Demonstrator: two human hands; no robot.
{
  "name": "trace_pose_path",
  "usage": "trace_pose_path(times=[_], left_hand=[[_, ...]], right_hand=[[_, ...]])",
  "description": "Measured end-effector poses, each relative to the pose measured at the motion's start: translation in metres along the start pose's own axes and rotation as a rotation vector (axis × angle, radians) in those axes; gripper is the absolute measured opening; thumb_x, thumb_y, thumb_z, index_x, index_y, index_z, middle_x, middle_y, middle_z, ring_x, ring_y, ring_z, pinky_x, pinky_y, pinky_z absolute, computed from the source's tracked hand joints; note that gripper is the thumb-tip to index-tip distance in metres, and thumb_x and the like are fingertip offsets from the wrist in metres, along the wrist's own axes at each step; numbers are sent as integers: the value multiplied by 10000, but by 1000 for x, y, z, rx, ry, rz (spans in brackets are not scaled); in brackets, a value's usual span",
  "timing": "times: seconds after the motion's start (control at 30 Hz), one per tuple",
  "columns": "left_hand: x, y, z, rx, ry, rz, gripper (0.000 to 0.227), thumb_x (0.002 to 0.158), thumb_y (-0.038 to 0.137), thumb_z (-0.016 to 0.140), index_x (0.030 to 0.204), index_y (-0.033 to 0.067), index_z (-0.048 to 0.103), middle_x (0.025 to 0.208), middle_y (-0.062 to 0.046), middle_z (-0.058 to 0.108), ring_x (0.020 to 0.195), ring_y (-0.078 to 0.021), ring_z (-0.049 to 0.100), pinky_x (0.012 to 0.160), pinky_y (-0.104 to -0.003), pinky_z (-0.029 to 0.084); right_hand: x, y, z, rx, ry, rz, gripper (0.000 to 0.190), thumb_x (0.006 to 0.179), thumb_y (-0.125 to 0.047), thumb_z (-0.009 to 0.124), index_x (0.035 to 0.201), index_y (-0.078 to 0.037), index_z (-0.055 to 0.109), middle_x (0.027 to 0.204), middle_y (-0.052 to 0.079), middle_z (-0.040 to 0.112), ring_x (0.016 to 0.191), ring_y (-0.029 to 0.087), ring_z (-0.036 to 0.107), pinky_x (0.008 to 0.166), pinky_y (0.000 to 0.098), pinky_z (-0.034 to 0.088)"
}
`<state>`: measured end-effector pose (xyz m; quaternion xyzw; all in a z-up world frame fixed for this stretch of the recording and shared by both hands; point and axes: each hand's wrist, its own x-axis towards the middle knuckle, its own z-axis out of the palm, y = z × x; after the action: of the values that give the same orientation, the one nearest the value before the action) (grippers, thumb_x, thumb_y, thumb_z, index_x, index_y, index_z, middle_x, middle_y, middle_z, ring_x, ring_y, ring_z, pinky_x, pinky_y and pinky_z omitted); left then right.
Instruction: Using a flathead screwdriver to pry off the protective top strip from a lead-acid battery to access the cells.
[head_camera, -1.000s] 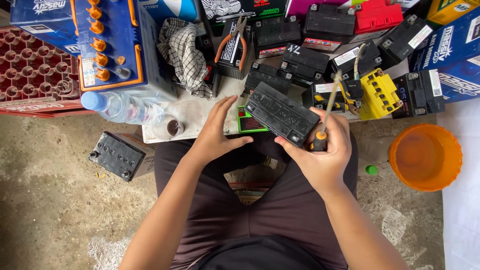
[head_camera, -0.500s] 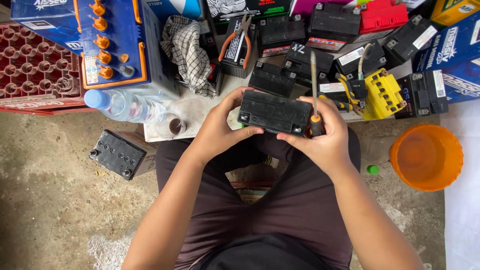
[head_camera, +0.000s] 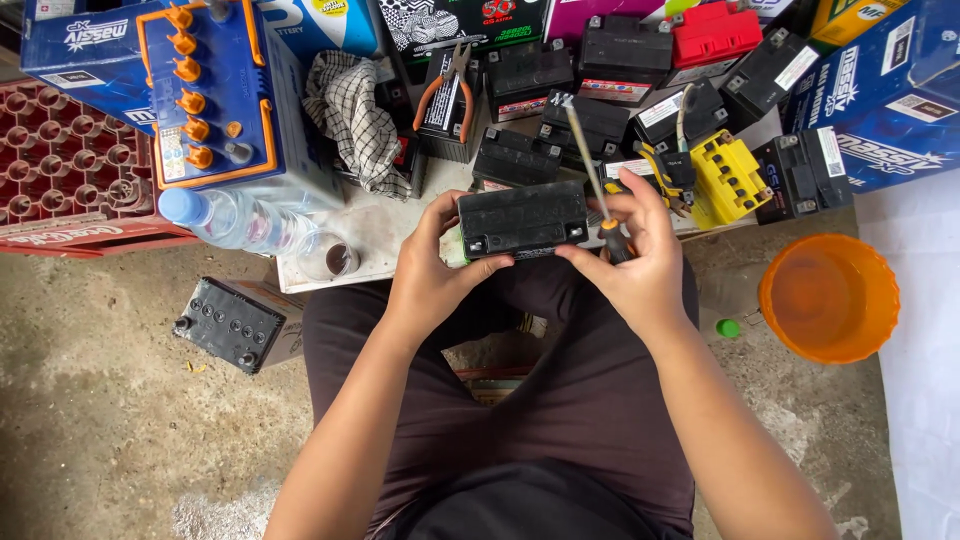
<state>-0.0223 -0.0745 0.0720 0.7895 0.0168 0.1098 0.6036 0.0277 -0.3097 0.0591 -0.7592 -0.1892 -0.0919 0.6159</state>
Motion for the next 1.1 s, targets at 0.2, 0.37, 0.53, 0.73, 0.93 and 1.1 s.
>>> trace_pose_path(times=[0.2, 0.37, 0.53, 0.73, 0.93, 1.1], left_hand=[[0, 6, 3, -36, 3, 27, 818, 675, 143, 974, 1342, 34, 513, 1232, -221, 693, 1231, -451, 627, 1088, -597, 473], [9, 4, -1, -48, -35, 63, 812, 661, 110, 985, 1320, 27, 517, 1217, -214, 689, 1233, -434, 630, 1074, -585, 491], [12, 0, -18, -25, -181, 0, 695, 771, 208, 903, 1322, 105, 491, 1292, -37, 621, 1220, -198, 633, 1132, -393, 484], [12, 8, -20, 26, -180, -14, 709, 754, 242, 912, 1305, 119, 485, 1316, -41, 622, 1220, -202, 635, 1092, -391, 493], [13, 29, -19, 132, -222, 127, 912, 807, 321, 878, 1512, 74, 354, 1547, -143, 461, 1457, -258, 440, 1244, -395, 320], [20, 27, -11, 97, -217, 173, 785, 824, 276, 881, 1477, 120, 475, 1378, -115, 574, 1317, -220, 572, 1137, -347, 439]], right_hand=[[-44, -18, -20, -172, 104, 66, 358, 996, 19, 670, 1336, 63, 566, 1005, 191, 712, 856, 229, 693, 691, 332, 572], [-67, -65, -32, -253, 56, 46, 362, 982, 25, 637, 1339, 69, 597, 1031, 176, 748, 814, 232, 736, 708, 327, 601], [-75, -101, -44, -375, -35, 115, 391, 985, -57, 636, 1367, -4, 568, 1177, 152, 744, 1128, 205, 719, 989, 306, 567], [-74, -122, -52, -540, -138, 28, 312, 969, -61, 658, 1280, -28, 671, 1096, 77, 755, 1020, 188, 726, 947, 337, 571], [-66, -139, -53, -681, -228, -60, 319, 967, -84, 664, 1281, -38, 689, 1063, 82, 751, 899, 190, 714, 795, 347, 562], [-57, -153, -54, -773, -329, 2, 329, 978, -148, 628, 1294, -80, 693, 948, 27, 731, 719, 206, 672, 635, 387, 517]])
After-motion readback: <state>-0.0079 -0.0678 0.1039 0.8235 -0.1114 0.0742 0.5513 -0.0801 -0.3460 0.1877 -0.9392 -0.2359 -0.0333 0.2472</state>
